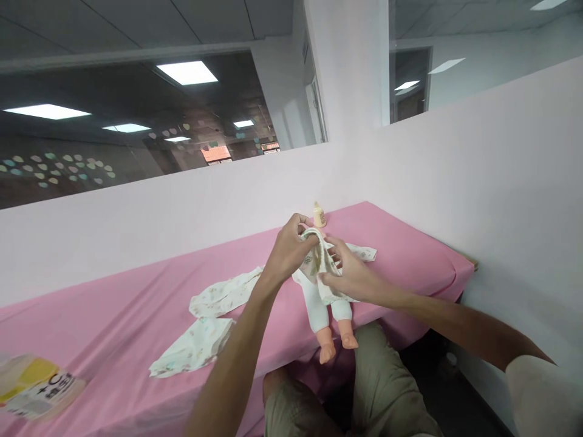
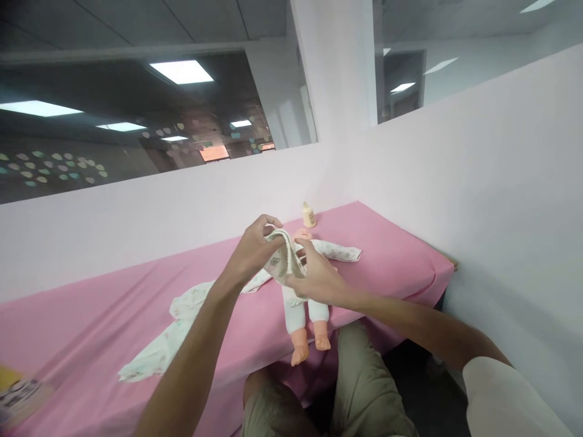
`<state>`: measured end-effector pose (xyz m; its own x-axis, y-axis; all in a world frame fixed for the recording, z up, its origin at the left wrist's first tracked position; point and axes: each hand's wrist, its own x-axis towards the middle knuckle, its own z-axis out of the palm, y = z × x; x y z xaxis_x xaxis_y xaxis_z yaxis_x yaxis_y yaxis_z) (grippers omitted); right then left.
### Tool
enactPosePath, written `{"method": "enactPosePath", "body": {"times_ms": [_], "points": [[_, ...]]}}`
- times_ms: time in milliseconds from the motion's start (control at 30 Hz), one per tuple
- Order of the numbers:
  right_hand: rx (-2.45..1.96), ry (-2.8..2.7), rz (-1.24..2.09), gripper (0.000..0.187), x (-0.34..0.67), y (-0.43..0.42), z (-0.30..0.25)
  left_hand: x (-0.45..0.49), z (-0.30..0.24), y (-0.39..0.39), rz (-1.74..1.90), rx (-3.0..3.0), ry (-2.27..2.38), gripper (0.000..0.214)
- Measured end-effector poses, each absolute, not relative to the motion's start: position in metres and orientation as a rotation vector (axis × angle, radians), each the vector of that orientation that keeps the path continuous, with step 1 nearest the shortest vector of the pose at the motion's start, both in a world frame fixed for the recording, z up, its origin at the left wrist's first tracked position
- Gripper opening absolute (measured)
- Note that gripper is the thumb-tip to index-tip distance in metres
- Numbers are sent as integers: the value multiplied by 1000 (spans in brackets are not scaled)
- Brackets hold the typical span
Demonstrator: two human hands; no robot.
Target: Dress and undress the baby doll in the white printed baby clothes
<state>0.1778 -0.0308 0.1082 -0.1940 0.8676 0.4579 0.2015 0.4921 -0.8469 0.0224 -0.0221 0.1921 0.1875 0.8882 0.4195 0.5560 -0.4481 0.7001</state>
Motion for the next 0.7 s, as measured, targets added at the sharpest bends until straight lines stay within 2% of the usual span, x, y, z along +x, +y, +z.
{"method": "enactPosePath", "body": {"times_ms": [100, 200, 400, 533, 633, 700], "points": [[-1011, -1714, 631, 27, 194, -14, 119, 16, 195, -26, 1069, 2237, 1318, 15], [-1094, -1655, 537, 17, 223, 10, 148, 5, 200, -22, 1029, 2357, 1377, 10], [-1101, -1675, 122, 20, 252, 9, 207, 2, 212, -3, 1345, 2202, 1260, 24], [-1090, -1764, -198, 27, 237, -19, 217, 17, 216, -1, 1509, 1906, 1069, 28], [-1068, -1932, -121, 29, 218, -38, 210, 34, 215, -10, 1496, 1872, 982, 23], [-1088, -1971, 0, 23, 208, -45, 204, 45, 215, -21, 1432, 1887, 968, 16]]}}
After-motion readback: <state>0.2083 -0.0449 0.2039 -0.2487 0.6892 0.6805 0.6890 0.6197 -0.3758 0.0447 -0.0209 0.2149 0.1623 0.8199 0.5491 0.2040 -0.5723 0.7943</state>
